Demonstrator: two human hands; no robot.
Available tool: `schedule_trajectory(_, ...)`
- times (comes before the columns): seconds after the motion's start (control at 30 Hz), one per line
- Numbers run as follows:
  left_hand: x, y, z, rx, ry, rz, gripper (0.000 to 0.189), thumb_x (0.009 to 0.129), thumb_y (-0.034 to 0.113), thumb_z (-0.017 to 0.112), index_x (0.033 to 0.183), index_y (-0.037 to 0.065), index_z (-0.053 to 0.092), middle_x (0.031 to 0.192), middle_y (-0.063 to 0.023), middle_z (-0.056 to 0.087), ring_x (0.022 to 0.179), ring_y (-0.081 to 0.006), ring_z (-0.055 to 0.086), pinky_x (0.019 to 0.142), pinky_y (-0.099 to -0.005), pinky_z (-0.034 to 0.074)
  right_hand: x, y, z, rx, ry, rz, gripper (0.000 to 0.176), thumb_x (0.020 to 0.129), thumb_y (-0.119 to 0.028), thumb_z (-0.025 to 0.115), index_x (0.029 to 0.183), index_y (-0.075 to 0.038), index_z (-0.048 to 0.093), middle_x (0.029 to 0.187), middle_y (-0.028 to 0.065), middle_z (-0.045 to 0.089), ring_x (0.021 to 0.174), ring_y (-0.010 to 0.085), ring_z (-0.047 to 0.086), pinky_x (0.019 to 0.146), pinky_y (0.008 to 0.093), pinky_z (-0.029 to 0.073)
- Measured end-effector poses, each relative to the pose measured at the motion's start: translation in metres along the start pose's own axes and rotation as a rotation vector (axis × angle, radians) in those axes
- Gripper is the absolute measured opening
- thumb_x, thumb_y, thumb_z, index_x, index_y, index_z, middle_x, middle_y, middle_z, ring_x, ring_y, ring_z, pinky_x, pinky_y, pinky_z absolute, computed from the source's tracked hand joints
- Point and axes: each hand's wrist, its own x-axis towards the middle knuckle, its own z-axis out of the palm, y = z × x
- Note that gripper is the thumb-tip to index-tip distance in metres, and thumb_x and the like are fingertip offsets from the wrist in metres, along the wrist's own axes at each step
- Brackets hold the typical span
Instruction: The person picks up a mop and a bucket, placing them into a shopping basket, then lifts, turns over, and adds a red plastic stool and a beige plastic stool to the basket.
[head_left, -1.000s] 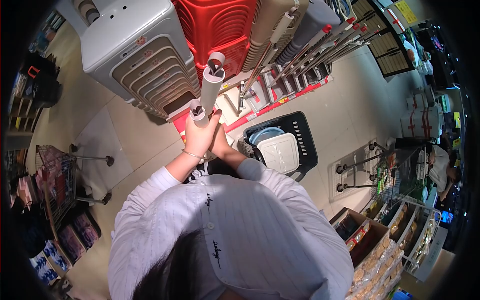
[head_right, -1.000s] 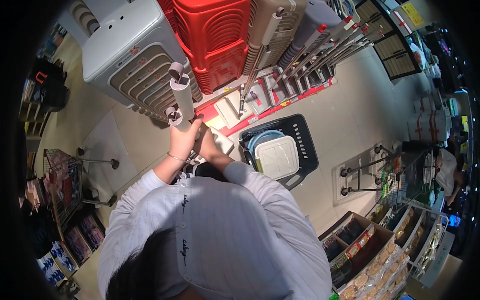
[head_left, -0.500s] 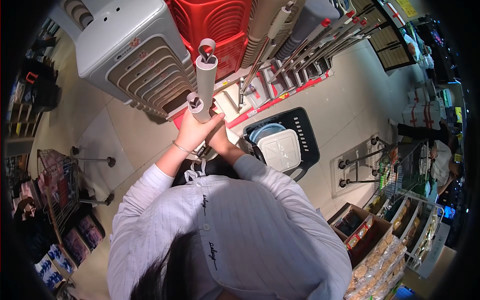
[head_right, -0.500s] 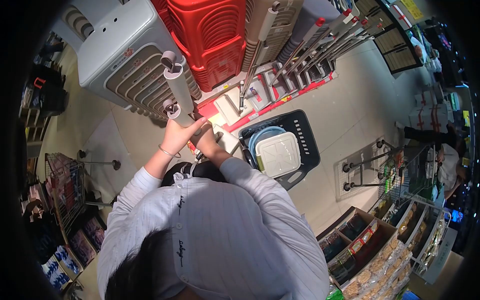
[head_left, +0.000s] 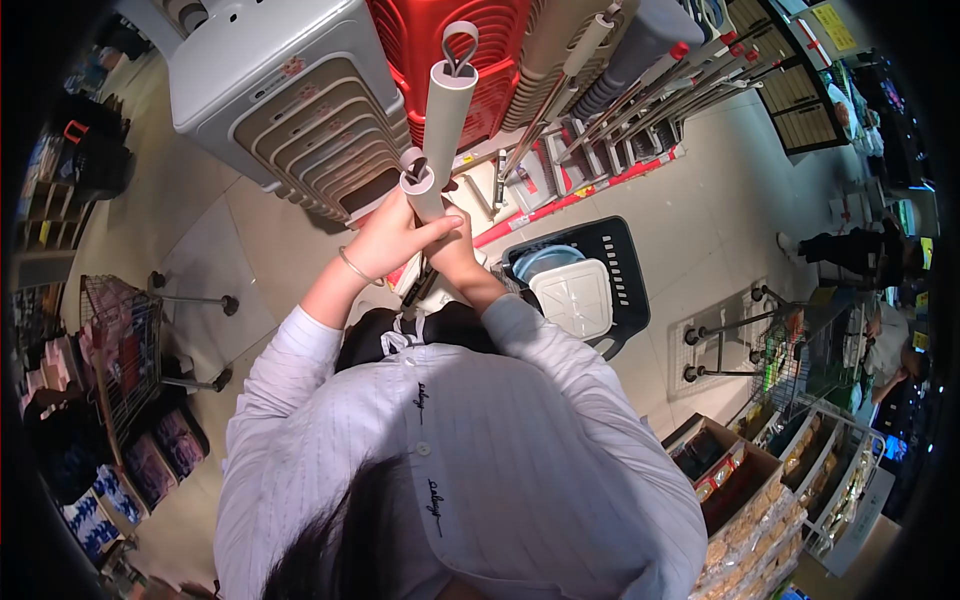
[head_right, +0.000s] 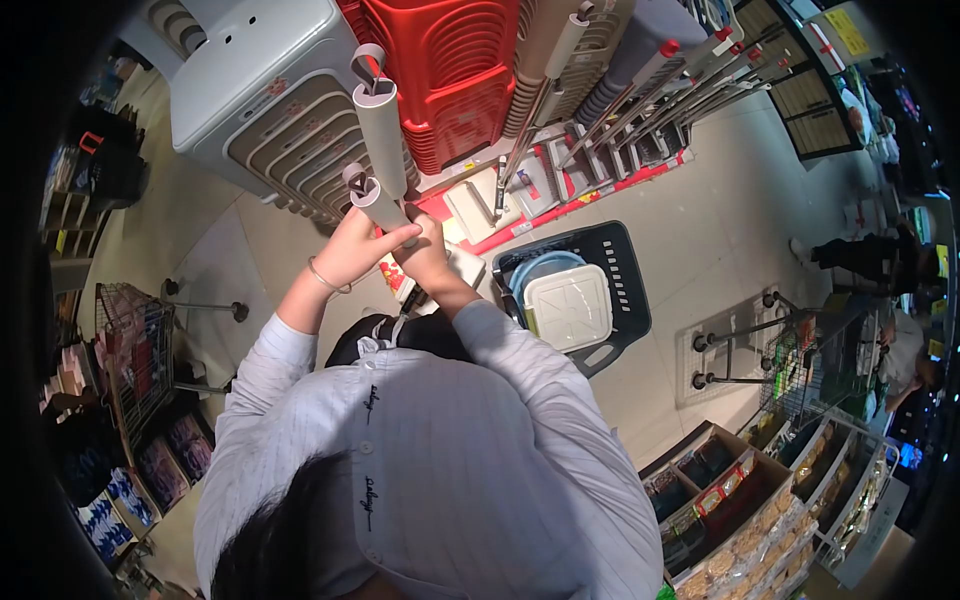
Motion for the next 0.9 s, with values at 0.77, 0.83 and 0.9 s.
schedule_trajectory(0.77, -0.014, -0.057, 0.01, 0.101, 0.12, 0.097, 0.047, 0.079, 0.015, 0.059, 0.12, -0.001, 0.041, 0.113, -0.0225, 0.05, 0.108, -0.032, 0.048, 0.091, -0.0368, 0.037, 0.054, -0.087, -0.038, 0.097, -0.239, -0.059, 0.021, 0.079, -0.02, 0.063, 0.086, -0.001, 0.059, 0.073, 0.0071, 0.06, 0.062, 0.0129, 0.056, 0.057, 0.027, 0.045)
schedule_trajectory(0.83, -0.007, -0.054, 0.009, 0.105, 0.152, 0.039, 0.04, 0.081, 0.012, 0.056, 0.115, -0.001, 0.043, 0.107, -0.0224, 0.053, 0.102, -0.0327, 0.051, 0.086, -0.0371, 0.04, 0.056, -0.1, -0.036, 0.146, -0.29, -0.041, 0.02, 0.08, -0.018, 0.062, 0.088, -0.001, 0.058, 0.073, 0.0067, 0.06, 0.061, 0.0129, 0.055, 0.054, 0.0277, 0.045)
schedule_trajectory(0.9, -0.005, -0.051, 0.006, 0.108, 0.183, -0.017, 0.033, 0.082, 0.01, 0.054, 0.111, -0.002, 0.045, 0.1, -0.0222, 0.055, 0.096, -0.0333, 0.054, 0.081, -0.0374, 0.042, 0.06, -0.107, -0.039, 0.141, -0.373, 0.017, 0.02, 0.083, -0.013, 0.058, 0.096, 0.002, 0.054, 0.083, 0.0058, 0.059, 0.078, 0.0124, 0.057, 0.069, 0.0255, 0.046)
